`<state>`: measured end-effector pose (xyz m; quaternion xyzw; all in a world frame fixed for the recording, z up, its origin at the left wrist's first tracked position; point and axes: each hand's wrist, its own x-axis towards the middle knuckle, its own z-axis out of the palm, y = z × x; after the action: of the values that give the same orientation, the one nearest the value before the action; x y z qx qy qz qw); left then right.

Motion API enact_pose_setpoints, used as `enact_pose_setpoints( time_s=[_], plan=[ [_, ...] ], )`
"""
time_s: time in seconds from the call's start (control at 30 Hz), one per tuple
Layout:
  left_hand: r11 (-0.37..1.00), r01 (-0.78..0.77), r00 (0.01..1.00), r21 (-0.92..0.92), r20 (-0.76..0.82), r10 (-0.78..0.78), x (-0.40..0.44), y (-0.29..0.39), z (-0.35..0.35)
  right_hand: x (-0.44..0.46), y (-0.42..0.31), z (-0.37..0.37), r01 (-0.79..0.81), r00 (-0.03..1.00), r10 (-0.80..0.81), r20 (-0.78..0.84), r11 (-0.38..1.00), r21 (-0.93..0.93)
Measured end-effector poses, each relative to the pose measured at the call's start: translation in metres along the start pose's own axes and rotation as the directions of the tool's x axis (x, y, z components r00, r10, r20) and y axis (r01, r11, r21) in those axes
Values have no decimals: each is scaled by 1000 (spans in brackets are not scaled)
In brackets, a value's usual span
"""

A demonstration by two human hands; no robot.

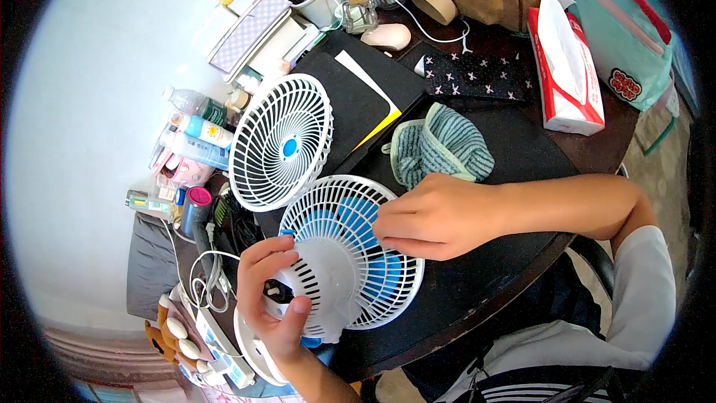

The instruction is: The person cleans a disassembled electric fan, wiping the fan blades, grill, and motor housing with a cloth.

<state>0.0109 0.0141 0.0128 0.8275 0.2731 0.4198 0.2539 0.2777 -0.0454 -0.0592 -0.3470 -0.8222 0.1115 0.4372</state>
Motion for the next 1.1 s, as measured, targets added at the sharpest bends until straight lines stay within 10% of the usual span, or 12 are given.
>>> enact_pose_setpoints(
  time_s=[1.1],
  plan=[
    [1000,10,1000,-4,-5,-10,0,1,0,-1,-6,-3,99,994,-91,53,983,-157]
  ],
)
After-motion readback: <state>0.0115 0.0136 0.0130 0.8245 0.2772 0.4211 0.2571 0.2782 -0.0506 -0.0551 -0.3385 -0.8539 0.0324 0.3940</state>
